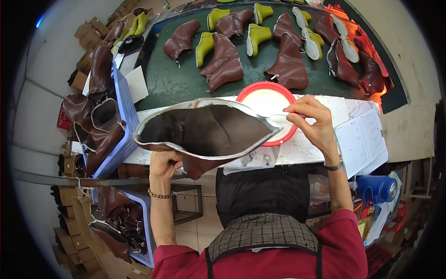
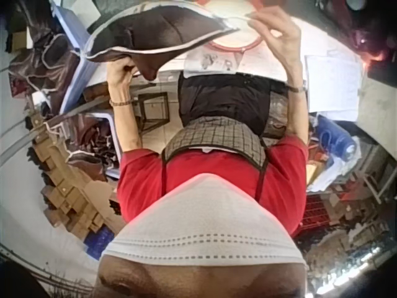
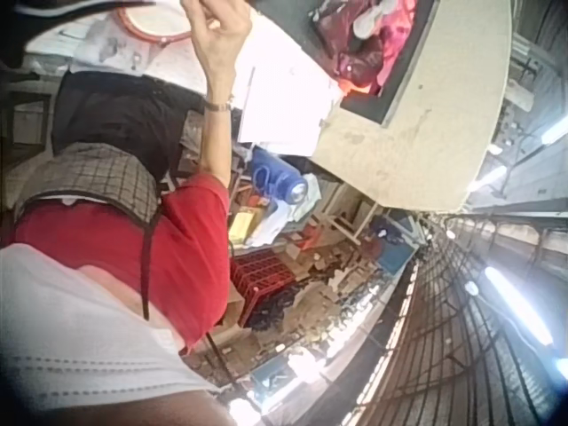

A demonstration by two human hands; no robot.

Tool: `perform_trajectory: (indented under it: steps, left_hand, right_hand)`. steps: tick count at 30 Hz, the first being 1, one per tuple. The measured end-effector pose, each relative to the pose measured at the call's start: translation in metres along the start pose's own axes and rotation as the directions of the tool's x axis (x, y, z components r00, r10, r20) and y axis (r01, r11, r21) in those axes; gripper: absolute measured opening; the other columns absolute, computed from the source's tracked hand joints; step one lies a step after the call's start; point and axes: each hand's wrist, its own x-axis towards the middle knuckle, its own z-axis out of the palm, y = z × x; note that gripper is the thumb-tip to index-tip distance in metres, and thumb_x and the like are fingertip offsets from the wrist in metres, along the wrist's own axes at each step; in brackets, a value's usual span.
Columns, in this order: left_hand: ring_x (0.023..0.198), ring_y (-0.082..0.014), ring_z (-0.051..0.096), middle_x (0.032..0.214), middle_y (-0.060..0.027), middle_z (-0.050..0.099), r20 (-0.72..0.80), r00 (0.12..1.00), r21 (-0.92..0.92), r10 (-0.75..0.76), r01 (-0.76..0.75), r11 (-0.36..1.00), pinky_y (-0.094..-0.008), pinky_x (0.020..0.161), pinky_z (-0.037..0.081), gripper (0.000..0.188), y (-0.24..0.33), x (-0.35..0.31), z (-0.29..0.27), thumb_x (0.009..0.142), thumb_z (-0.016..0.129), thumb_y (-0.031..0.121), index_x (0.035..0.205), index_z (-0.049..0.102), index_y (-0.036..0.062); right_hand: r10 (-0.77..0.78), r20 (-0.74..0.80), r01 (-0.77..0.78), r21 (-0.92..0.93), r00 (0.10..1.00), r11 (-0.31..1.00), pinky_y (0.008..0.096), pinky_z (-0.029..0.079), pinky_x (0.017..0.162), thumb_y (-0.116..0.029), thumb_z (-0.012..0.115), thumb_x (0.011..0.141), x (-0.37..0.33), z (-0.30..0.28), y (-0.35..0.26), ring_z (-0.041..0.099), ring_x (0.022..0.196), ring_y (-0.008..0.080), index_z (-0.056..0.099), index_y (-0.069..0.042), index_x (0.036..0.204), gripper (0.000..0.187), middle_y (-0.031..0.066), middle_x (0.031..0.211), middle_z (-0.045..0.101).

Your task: The person applies a white adhesive to the inner edges of brown shoe uppers using a spoon. They repeatedly pick up shoe uppers from a blue basket, apply the glue along the seams, and place the treated uppers onto a green work surface. The person also wipes the spoon and work surface with a cloth during the process.

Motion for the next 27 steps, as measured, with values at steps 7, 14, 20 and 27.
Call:
perform_trajectory:
  steps: [7, 14, 20, 27]
  left_hand:
    - [0.050, -0.0187, 0.050, 0.076, -0.0161, 0.064, 0.130, 0.963, 0.101, -0.235, 0.223, 0.970, -0.0293, 0.037, 0.028, 0.055, -0.016, 0.005, 0.021, 0.060, 0.051, -0.020, 0.110, 0.064, -0.0032]
    - [0.043, -0.0187, 0.046, 0.068, -0.0178, 0.060, 0.203, 0.921, 0.229, -0.334, 0.287, 0.930, -0.0307, 0.039, 0.031, 0.032, -0.010, 0.002, 0.045, 0.066, 0.050, -0.018, 0.094, 0.064, -0.0114]
    - [0.045, -0.0136, 0.048, 0.061, -0.0091, 0.056, 0.330, 0.774, 0.360, -0.540, 0.426, 0.830, -0.0289, 0.039, 0.031, 0.030, -0.022, 0.009, 0.053, 0.072, 0.052, -0.016, 0.100, 0.063, -0.0096]
    - [0.043, -0.0222, 0.052, 0.079, -0.0200, 0.066, 0.237, 0.910, 0.107, -0.340, 0.324, 0.940, -0.0322, 0.035, 0.033, 0.055, -0.021, 0.004, 0.030, 0.065, 0.055, -0.019, 0.118, 0.062, -0.0079]
  right_hand:
    - [-0.255, 0.016, 0.256, -0.093, 0.967, 0.962, 0.0311, 0.039, 0.080, -0.017, 0.081, 0.086, 0.043, 0.007, -0.021, 0.063, 0.080, 0.0152, 0.081, -0.009, 0.096, 0.013, 0.0009, 0.088, 0.071]
    - [-0.339, 0.167, 0.367, -0.177, 0.926, 0.913, 0.0316, 0.037, 0.082, -0.018, 0.082, 0.084, 0.060, -0.012, -0.038, 0.061, 0.080, 0.0123, 0.081, -0.010, 0.095, 0.013, -0.0018, 0.088, 0.071]
    - [-0.432, 0.195, 0.459, -0.123, 0.881, 0.880, 0.0317, 0.034, 0.080, -0.022, 0.083, 0.085, 0.072, 0.012, -0.040, 0.056, 0.074, 0.0128, 0.080, -0.013, 0.095, 0.014, -0.0022, 0.087, 0.069]
    - [-0.366, 0.073, 0.365, 0.016, 0.928, 0.931, 0.0313, 0.037, 0.088, -0.015, 0.085, 0.079, 0.060, 0.007, -0.023, 0.063, 0.086, 0.0131, 0.081, -0.012, 0.094, 0.016, -0.0016, 0.089, 0.070]
